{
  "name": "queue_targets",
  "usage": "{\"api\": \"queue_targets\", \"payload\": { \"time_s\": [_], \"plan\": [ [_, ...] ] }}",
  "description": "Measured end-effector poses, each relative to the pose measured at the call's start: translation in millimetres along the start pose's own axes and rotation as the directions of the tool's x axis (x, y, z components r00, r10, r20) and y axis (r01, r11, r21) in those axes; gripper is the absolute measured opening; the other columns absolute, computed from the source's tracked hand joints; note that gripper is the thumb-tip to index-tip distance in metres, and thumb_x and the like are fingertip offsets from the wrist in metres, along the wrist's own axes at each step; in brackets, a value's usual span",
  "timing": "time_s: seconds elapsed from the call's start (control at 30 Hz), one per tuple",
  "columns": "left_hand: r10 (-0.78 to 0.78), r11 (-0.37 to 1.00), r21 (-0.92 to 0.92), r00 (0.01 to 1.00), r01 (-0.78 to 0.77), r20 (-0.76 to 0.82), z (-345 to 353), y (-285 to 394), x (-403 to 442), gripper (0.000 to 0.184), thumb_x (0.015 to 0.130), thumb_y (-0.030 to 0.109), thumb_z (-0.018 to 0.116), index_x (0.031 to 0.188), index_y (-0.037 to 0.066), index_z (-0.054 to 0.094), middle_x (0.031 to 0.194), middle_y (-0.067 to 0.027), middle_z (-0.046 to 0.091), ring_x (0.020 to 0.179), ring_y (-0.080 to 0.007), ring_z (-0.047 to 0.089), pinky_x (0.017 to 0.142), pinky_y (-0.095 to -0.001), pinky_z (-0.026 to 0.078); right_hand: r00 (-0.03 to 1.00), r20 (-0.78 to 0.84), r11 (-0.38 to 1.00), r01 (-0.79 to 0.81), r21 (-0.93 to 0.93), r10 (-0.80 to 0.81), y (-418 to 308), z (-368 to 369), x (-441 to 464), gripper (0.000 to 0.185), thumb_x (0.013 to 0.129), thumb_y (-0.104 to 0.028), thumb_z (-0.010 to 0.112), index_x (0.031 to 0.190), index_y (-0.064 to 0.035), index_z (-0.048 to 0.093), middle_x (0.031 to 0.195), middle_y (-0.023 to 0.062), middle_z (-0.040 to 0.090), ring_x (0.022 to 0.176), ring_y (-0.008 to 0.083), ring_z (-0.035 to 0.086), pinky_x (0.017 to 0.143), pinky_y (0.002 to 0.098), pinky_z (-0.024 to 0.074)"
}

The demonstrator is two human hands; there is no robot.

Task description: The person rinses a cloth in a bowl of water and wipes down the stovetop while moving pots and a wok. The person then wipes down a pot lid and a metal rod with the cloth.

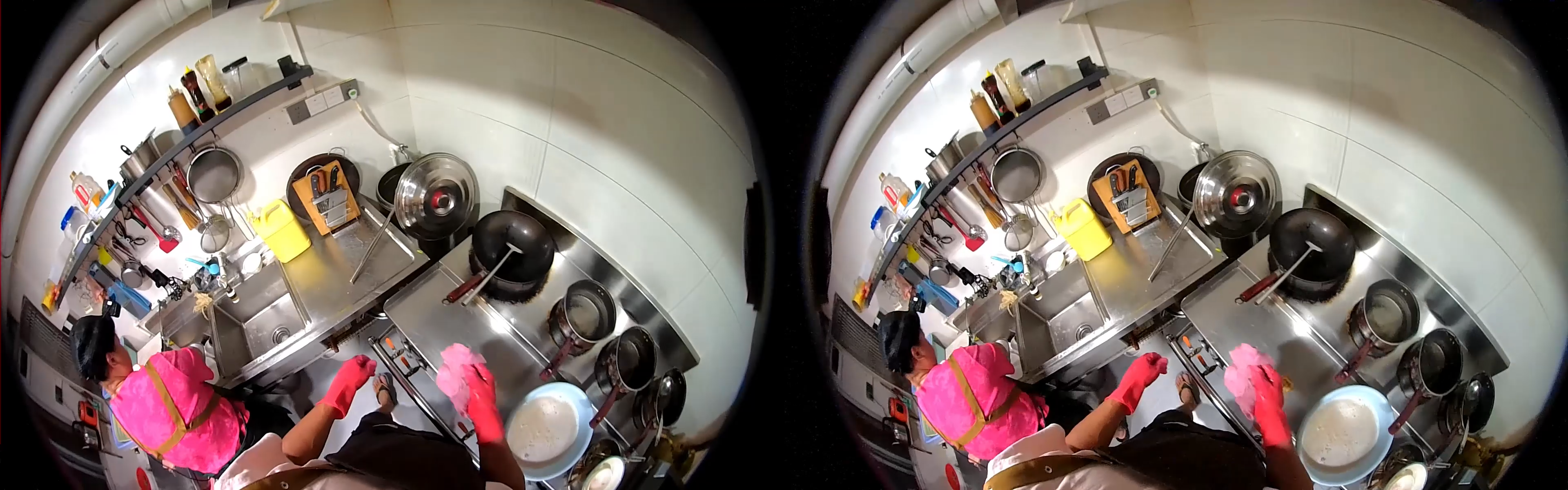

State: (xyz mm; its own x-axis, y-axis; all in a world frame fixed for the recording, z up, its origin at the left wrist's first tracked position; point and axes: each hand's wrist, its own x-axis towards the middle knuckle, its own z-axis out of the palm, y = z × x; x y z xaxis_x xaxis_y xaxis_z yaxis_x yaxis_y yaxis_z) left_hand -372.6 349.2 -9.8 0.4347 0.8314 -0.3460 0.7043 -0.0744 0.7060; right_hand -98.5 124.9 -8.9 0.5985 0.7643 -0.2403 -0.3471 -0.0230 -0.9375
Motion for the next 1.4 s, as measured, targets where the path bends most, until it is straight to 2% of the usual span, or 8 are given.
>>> {"api": "queue_targets", "payload": {
  "time_s": [0.33,0.57,0.67,0.73,0.87,1.03,1.2,1.4],
  "plan": [
    [0.006,0.989,-0.144,0.970,-0.043,-0.244,-100.0,-81.1,176.0,0.026,0.095,0.028,0.063,0.100,0.002,0.066,0.091,-0.0198,0.072,0.091,-0.0350,0.070,0.080,-0.0395,0.054,0.883,-0.421,0.968,0.246,0.038,-0.208,8.4,213.5,275.6,0.024,0.101,-0.017,0.055,0.114,-0.0011,0.068,0.103,0.0022,0.067,0.088,0.0123,0.058,0.077,0.0290,0.0479],
    [0.009,0.960,-0.277,0.996,-0.032,-0.086,-154.2,-97.4,247.0,0.025,0.096,0.021,0.064,0.110,0.001,0.067,0.095,-0.0073,0.073,0.089,-0.0154,0.066,0.084,-0.0303,0.051,0.713,-0.317,0.406,-0.050,-0.913,-0.625,16.8,213.9,510.3,0.031,0.099,-0.036,0.058,0.099,-0.0078,0.072,0.097,0.0173,0.064,0.095,0.0329,0.064,0.079,0.0449,0.0481],
    [-0.089,0.915,-0.394,0.996,0.082,0.000,-178.9,-101.1,257.5,0.026,0.097,0.022,0.064,0.112,0.001,0.067,0.103,-0.0072,0.072,0.096,-0.0157,0.066,0.089,-0.0312,0.051,0.903,-0.414,0.931,-0.043,-0.362,-0.119,-6.3,259.7,517.8,0.026,0.093,-0.037,0.064,0.098,-0.0140,0.073,0.099,0.0160,0.065,0.097,0.0354,0.062,0.080,0.0435,0.0489],
    [-0.075,0.867,-0.497,0.995,0.035,-0.062,-178.5,-124.8,263.9,0.024,0.096,0.019,0.065,0.111,0.000,0.067,0.097,-0.0084,0.073,0.091,-0.0136,0.067,0.083,-0.0309,0.053,0.894,0.189,0.095,0.247,-0.964,-0.406,41.4,231.6,525.0,0.042,0.073,-0.032,0.079,0.112,-0.0199,0.069,0.103,0.0127,0.066,0.097,0.0371,0.062,0.081,0.0447,0.0503],
    [-0.082,0.880,-0.472,0.996,0.050,-0.047,-189.5,-148.9,270.0,0.024,0.097,0.021,0.063,0.109,0.001,0.068,0.097,-0.0097,0.073,0.091,-0.0182,0.069,0.083,-0.0324,0.053,0.855,0.305,-0.093,0.293,-0.951,-0.419,69.9,274.1,504.7,0.048,0.074,-0.028,0.077,0.118,-0.0155,0.062,0.108,0.0113,0.065,0.096,0.0331,0.063,0.079,0.0456,0.0498],
    [0.082,0.942,-0.314,0.987,-0.122,-0.139,-200.4,-117.5,297.5,0.021,0.097,0.021,0.063,0.108,0.003,0.068,0.099,-0.0173,0.072,0.093,-0.0276,0.071,0.082,-0.0361,0.054,0.957,-0.072,0.901,0.237,-0.363,-0.281,96.7,381.4,425.5,0.026,0.094,-0.028,0.064,0.107,-0.0057,0.069,0.100,0.0131,0.069,0.098,0.0291,0.066,0.086,0.0371,0.0496],
    [0.256,0.947,-0.128,0.933,-0.294,-0.252,-192.0,-66.2,376.5,0.031,0.089,0.023,0.069,0.112,0.002,0.067,0.106,-0.0148,0.072,0.097,-0.0300,0.069,0.086,-0.0398,0.054,0.834,-0.052,0.666,0.400,-0.630,-0.550,145.0,378.5,400.1,0.023,0.094,-0.023,0.062,0.105,-0.0041,0.069,0.103,0.0156,0.070,0.094,0.0308,0.064,0.084,0.0386,0.0510],
    [0.413,0.887,0.302,0.892,-0.348,-0.183,-135.6,-40.4,439.5,0.052,0.079,0.034,0.076,0.120,0.006,0.061,0.106,-0.0146,0.069,0.099,-0.0334,0.066,0.094,-0.0446,0.049,0.754,-0.334,0.584,0.081,-0.808,-0.566,44.2,257.0,483.2,0.021,0.099,-0.026,0.056,0.099,-0.0097,0.068,0.092,0.0124,0.066,0.084,0.0281,0.063,0.072,0.0417,0.0496]
  ]
}}
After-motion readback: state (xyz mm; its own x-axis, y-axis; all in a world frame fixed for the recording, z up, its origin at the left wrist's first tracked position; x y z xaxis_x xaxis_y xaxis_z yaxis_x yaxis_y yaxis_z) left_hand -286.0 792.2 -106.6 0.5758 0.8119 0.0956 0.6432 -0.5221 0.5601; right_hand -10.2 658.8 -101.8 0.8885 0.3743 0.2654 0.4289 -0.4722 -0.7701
